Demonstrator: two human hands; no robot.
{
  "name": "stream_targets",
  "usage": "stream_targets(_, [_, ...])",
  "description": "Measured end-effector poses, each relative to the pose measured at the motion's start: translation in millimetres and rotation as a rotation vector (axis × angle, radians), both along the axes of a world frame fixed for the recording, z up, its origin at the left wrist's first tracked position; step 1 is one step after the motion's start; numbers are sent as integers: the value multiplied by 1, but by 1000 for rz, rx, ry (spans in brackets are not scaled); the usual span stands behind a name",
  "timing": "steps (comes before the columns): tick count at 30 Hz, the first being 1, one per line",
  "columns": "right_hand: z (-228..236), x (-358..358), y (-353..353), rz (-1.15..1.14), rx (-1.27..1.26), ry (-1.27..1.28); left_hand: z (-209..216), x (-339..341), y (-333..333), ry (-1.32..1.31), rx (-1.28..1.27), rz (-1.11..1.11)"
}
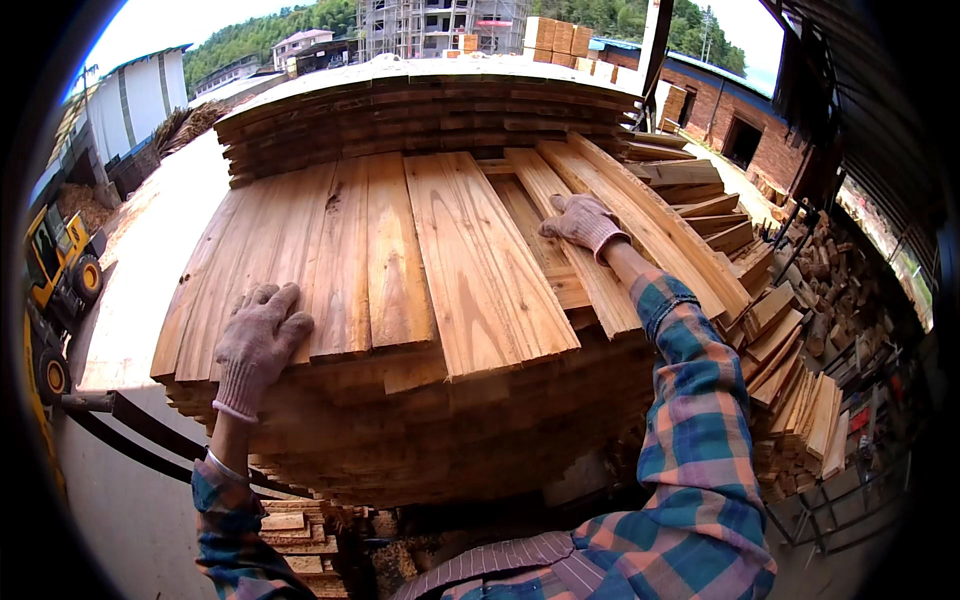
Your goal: The person repeatedly picks up wooden planks from a large pile and places them onto a stack on a pallet. The person handles the planks one at a time or in small groups, aligning them on the stack. The task continues throughout the clip with the stack growing in height.
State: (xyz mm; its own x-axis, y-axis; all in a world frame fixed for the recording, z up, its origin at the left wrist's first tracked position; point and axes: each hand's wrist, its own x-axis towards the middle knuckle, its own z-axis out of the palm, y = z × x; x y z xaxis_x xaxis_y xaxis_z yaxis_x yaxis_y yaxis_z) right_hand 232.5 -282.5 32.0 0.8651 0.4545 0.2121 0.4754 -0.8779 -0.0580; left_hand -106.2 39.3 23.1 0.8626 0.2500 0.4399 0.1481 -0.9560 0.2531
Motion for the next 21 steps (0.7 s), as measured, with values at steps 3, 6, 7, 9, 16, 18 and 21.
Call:
stream_targets(3, [-8,6,-5,213,199,68,5,5,-9,16,-10,-1])
stream_targets(6, [-12,6,9,187,257,63,1,12,-9,-11,-10,-44])
stream_targets(7, [-5,1,3,208,225,94,1,11,-7,-17,-9,-39])
stream_targets(9, [15,-11,-14,205,105,13,-1,6,2,-20,7,-23])
stream_targets(16, [-4,79,-113,8,-174,-46,-2,-4,14,124,53,83])
stream_targets(18, [-9,108,-139,-11,-47,24,-3,10,7,176,10,137])
stream_targets(21, [-17,147,-136,-7,128,148,-5,3,7,91,-106,205])
